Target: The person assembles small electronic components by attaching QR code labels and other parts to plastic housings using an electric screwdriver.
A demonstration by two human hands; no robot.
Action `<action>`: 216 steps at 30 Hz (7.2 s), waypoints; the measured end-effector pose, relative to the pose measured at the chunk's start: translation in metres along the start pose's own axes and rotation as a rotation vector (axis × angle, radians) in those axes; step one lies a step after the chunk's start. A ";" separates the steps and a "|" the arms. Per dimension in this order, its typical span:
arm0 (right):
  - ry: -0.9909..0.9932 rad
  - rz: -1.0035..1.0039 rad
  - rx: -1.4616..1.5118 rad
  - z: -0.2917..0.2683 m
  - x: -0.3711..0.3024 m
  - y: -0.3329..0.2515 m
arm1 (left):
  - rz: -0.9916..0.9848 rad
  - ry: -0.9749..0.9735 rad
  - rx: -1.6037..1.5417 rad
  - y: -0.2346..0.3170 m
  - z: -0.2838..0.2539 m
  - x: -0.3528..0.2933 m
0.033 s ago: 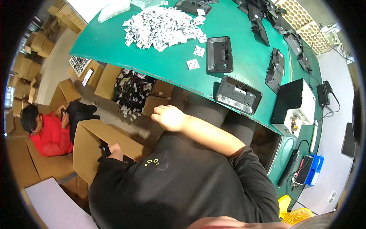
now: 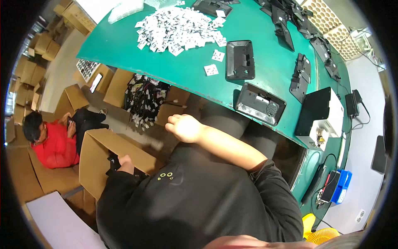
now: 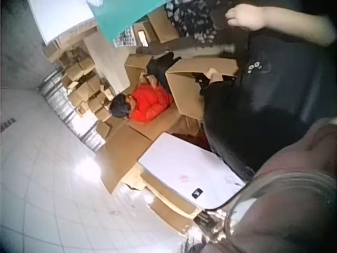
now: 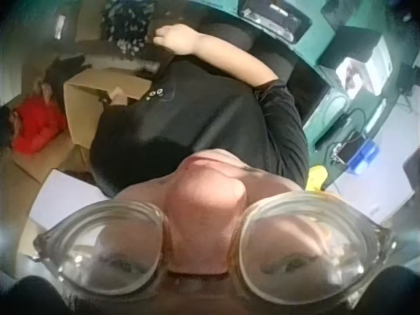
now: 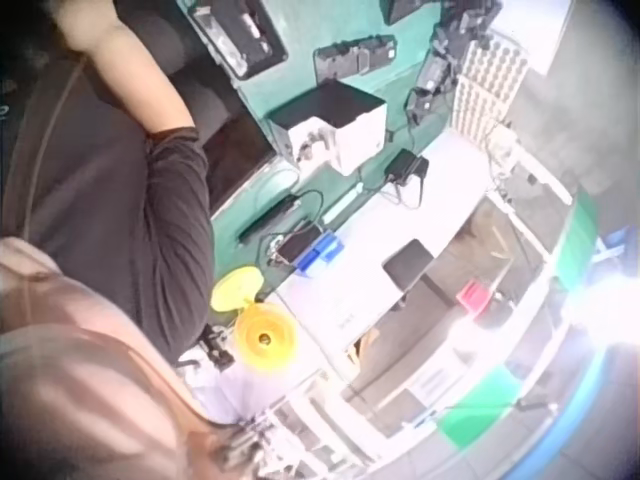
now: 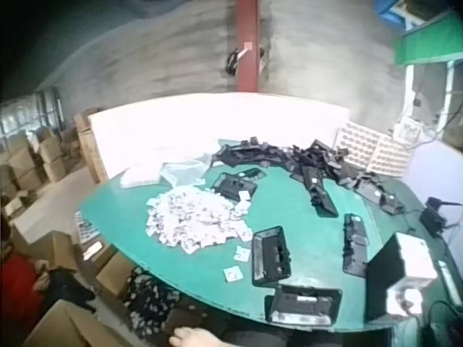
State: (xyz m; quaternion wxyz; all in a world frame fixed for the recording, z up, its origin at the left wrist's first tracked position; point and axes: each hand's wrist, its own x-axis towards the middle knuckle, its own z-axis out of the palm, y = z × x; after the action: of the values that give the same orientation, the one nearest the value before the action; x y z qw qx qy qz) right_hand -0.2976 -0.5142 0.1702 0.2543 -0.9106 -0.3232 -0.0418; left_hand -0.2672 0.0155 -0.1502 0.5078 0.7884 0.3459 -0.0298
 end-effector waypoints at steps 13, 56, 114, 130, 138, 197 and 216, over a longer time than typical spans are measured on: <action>-0.063 0.123 -0.002 0.006 0.005 -0.005 | 0.048 0.267 0.668 0.077 0.041 -0.090; -0.269 0.026 0.050 0.015 0.011 -0.015 | -0.148 0.070 0.295 0.065 0.073 -0.252; -0.318 0.067 -0.006 0.014 0.003 -0.012 | 0.257 0.421 -1.412 0.236 -0.064 -0.083; -0.002 0.064 0.389 -0.009 0.019 -0.025 | 0.392 -0.237 -0.918 0.264 0.008 -0.262; 0.583 0.429 1.163 -0.115 -0.003 -0.070 | 0.741 -1.158 -0.785 0.374 0.090 -0.369; 1.462 0.471 0.579 -0.201 -0.175 -0.080 | 0.289 -1.576 -0.673 0.442 0.226 -0.557; 1.529 0.655 0.448 -0.245 -0.190 -0.086 | 0.360 -1.908 -0.522 0.471 0.238 -0.569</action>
State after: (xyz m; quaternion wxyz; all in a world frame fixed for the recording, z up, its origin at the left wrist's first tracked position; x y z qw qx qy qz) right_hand -0.4780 -0.6849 0.3743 0.5751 -0.6079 0.2153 -0.5034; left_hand -0.3552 -0.5881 0.3294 0.7265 0.3397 -0.3342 -0.4951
